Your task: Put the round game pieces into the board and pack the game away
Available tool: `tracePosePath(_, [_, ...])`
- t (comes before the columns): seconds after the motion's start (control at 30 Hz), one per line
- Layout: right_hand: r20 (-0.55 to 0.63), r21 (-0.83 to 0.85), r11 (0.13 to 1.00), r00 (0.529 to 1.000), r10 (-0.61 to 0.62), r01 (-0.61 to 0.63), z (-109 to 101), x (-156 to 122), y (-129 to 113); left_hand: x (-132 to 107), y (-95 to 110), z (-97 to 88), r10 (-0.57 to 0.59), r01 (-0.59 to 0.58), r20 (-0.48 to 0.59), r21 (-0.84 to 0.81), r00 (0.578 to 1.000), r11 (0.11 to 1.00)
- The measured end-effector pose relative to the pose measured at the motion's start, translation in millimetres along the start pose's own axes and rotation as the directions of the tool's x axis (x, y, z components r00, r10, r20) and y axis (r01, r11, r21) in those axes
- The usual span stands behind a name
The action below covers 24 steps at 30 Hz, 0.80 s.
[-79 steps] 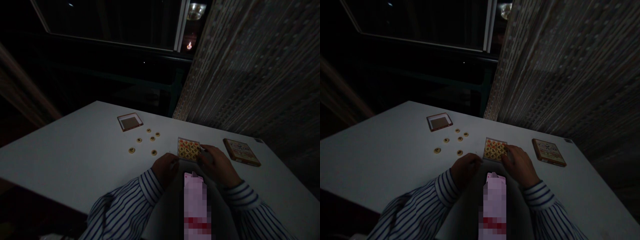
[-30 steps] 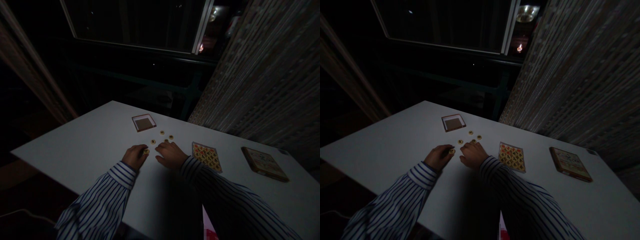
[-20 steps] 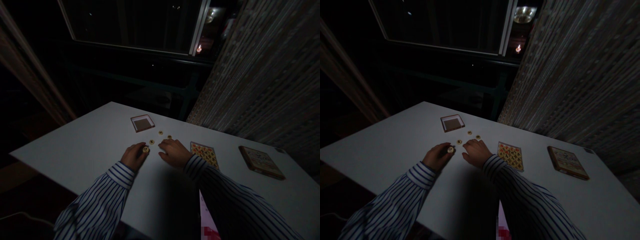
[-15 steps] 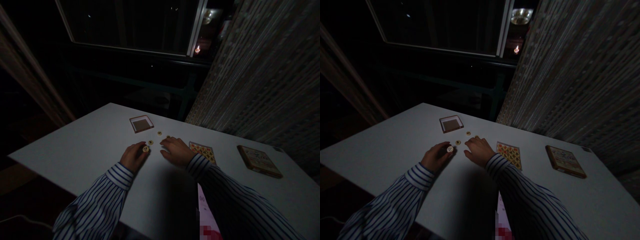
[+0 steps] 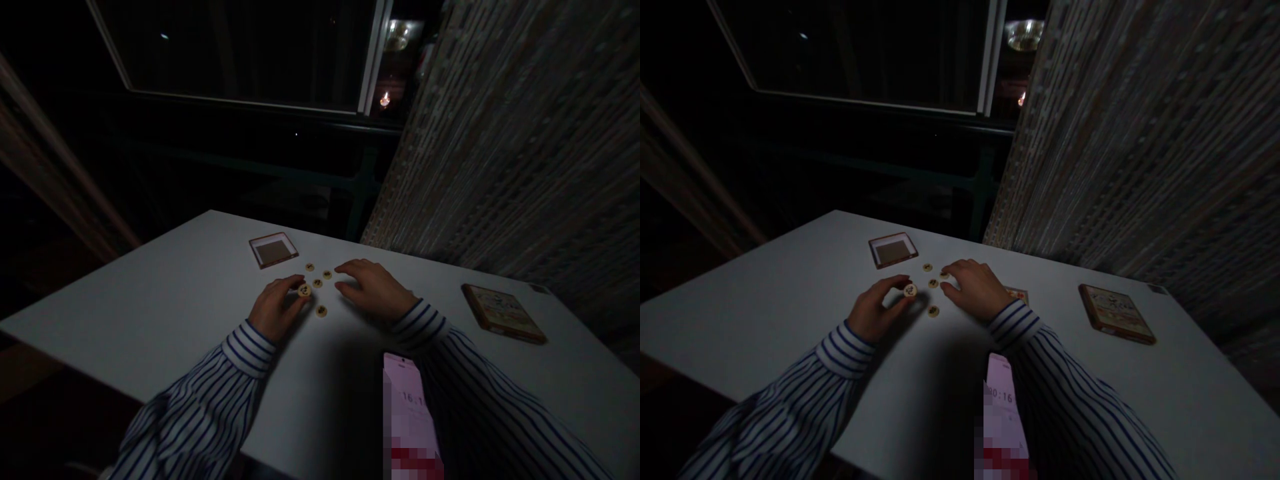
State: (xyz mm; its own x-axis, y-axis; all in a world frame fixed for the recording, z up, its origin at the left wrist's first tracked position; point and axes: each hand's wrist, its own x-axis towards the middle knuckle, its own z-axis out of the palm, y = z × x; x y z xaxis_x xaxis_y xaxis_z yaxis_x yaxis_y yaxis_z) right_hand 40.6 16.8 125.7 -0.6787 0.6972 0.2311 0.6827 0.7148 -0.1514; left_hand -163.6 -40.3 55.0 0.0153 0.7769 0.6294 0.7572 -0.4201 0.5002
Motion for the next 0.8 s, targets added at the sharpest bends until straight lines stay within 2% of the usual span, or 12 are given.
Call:
tracePosePath(0.5, [-0.088,0.09,0.992,0.991,0.1,-0.093,-16,-38,27,18,35,34.5,0.104,-0.102,0.015,-0.08,0.995,0.992])
tracePosePath(0.8, [-0.146,0.197,0.97,0.974,0.175,-0.144,-19,-55,47,24,52,57.9,0.102,-0.098,0.033,-0.108,0.994,0.989])
